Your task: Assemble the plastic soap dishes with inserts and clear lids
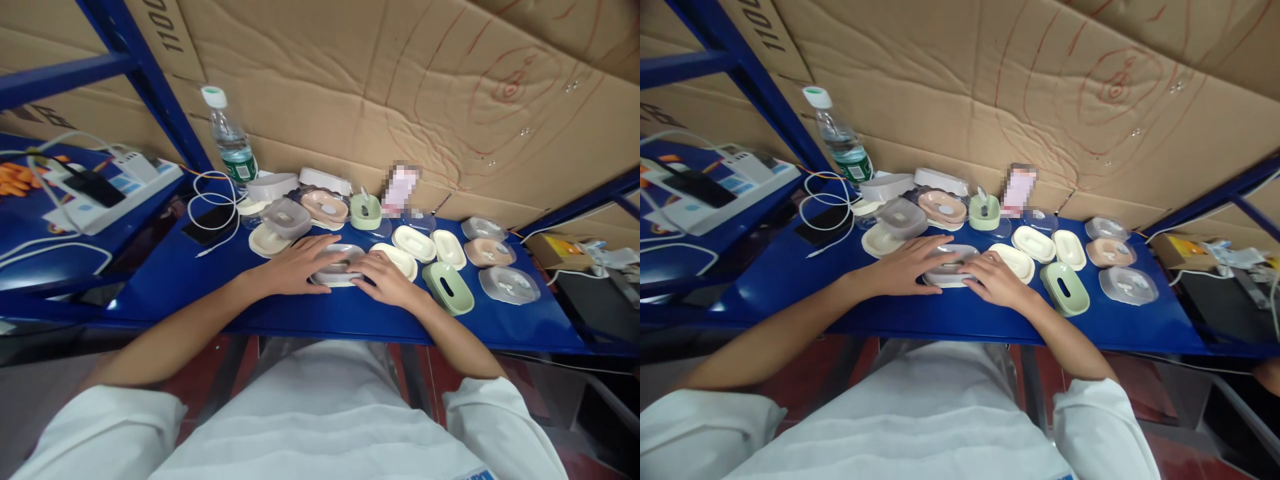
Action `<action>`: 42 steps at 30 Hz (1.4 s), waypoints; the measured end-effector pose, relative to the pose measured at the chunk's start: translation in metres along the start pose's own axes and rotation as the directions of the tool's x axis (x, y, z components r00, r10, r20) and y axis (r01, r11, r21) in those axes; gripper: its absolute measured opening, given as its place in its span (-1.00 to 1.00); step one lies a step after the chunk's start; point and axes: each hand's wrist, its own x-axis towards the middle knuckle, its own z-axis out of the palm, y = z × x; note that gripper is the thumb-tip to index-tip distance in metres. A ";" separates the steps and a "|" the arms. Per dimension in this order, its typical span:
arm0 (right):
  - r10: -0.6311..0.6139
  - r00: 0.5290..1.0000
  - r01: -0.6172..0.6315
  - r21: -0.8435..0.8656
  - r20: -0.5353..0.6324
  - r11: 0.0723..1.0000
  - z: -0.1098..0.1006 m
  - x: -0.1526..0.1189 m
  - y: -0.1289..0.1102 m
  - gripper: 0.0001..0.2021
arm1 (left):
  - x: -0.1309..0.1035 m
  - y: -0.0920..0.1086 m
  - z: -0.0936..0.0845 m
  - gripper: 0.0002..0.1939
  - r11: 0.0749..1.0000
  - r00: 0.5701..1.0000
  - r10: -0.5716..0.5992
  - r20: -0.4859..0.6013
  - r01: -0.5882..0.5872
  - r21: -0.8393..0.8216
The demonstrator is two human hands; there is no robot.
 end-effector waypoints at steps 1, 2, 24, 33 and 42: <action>-0.004 1.000 0.004 -0.023 0.018 1.000 0.003 -0.001 0.000 -0.66 | 0.000 -0.002 0.002 -0.12 1.000 1.000 -0.005 0.020 0.005 -0.007; -0.009 0.999 0.011 -0.056 0.033 0.998 0.005 -0.001 -0.001 -0.63 | 0.000 -0.003 0.004 -0.14 1.000 0.999 -0.006 0.033 0.006 -0.011; -0.139 0.990 0.137 -0.157 -0.004 0.978 0.029 0.004 -0.003 -0.61 | 0.003 -0.009 0.010 -0.56 0.994 0.979 0.089 -0.183 -0.076 0.076; -0.091 0.995 0.094 -0.103 0.030 0.990 0.029 0.003 -0.003 -0.55 | 0.066 -0.066 -0.075 -0.42 0.946 0.927 -0.198 -0.317 0.265 0.185; -0.045 0.998 0.041 -0.084 -0.037 0.996 0.020 0.000 0.001 -0.58 | 0.126 -0.072 -0.075 -0.28 0.958 0.984 -0.161 -0.074 0.174 0.226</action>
